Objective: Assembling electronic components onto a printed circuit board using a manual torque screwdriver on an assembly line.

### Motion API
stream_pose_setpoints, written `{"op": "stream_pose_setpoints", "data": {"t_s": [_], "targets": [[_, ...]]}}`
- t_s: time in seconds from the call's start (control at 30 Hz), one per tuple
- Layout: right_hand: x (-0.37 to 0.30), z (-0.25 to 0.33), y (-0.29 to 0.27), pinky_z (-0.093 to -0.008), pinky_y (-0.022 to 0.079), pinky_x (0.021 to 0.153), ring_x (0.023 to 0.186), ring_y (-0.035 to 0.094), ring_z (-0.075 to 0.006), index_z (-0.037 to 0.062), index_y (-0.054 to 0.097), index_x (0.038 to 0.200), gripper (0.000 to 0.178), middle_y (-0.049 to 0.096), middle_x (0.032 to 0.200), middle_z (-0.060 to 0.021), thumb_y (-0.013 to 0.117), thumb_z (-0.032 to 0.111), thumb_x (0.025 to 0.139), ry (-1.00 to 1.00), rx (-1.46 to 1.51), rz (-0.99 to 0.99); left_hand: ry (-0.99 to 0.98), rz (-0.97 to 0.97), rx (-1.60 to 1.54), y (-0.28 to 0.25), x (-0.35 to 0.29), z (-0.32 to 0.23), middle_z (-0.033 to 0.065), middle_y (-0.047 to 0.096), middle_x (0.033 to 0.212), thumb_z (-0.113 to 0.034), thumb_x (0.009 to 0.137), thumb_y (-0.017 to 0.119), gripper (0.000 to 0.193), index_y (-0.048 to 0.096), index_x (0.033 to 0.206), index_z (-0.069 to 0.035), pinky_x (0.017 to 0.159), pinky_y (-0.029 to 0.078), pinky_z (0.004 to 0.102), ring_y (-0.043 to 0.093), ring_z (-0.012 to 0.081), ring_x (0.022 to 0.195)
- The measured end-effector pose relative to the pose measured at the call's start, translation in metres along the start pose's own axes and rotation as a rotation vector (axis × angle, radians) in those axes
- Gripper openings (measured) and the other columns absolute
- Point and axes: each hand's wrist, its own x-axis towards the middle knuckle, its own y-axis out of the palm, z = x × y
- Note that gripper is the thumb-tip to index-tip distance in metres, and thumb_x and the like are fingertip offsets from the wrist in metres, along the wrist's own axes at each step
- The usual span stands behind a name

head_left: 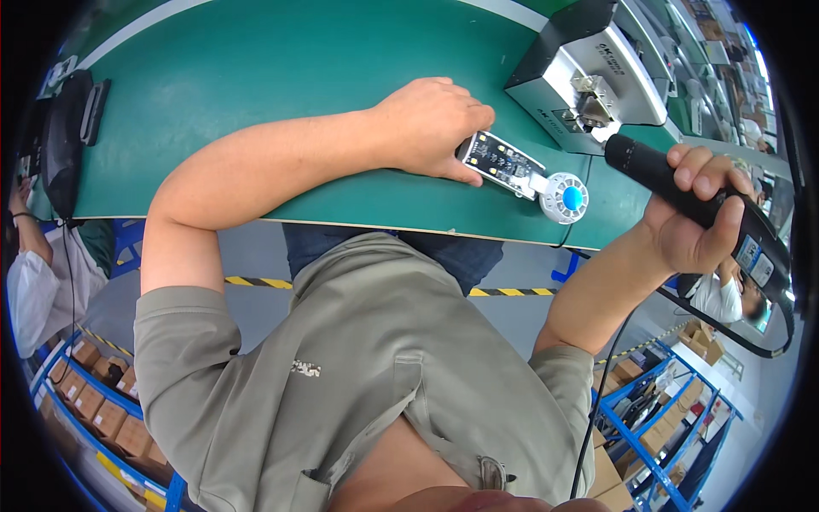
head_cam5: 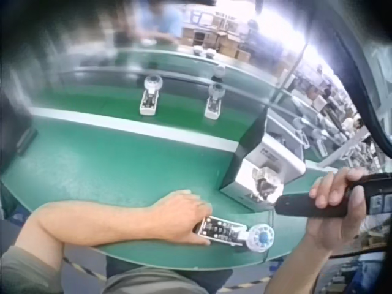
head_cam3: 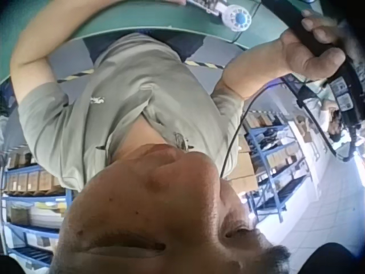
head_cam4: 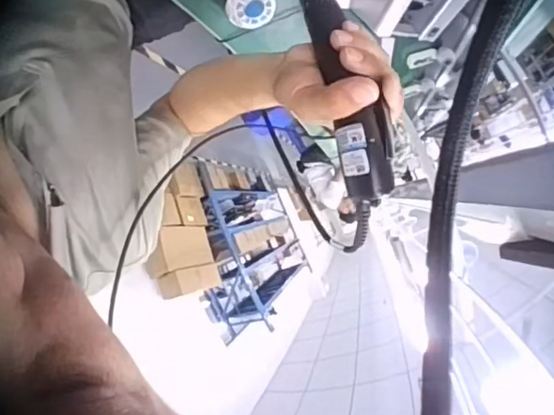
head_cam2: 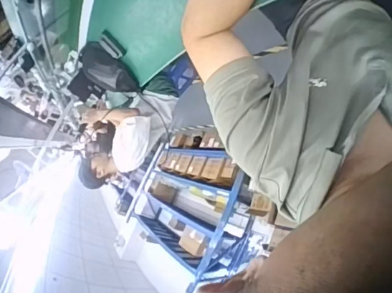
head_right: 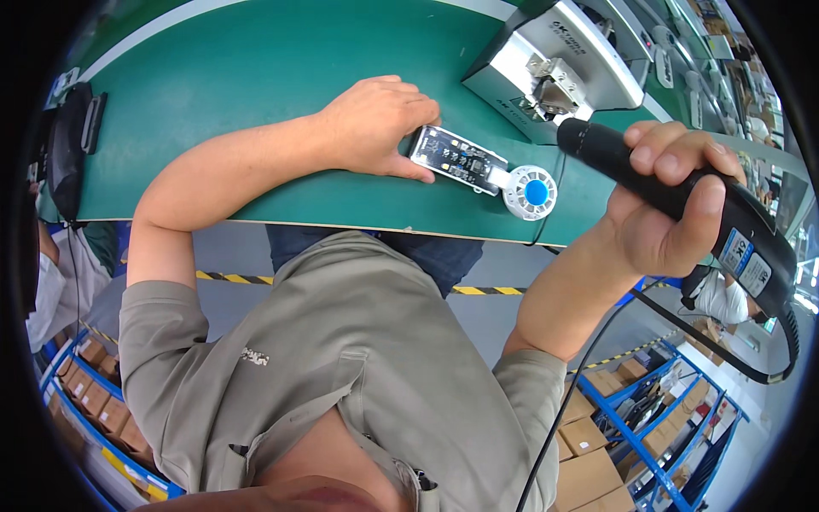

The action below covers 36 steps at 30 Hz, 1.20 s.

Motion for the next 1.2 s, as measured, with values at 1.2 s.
{"op": "stream_pose_setpoints", "data": {"t_s": [1.2], "targets": [[-0.019, -0.05, 0.086, -0.0323, 0.05, 0.064, 0.06, 0.057, -0.0188, 0.0008, 0.053, 0.109, 0.029, 0.058, 0.071, -0.0079, 0.06, 0.015, 0.084, 0.129, 0.259, 0.019, -0.035, 0.047, -0.012, 0.001, 0.002, 0.0, 0.0037, 0.061, 0.076, -0.039, 0.065, 0.082, 0.045, 0.057, 0.087, -0.009, 0.078, 0.045, 0.0338, 0.059, 0.024, 0.075]]}}
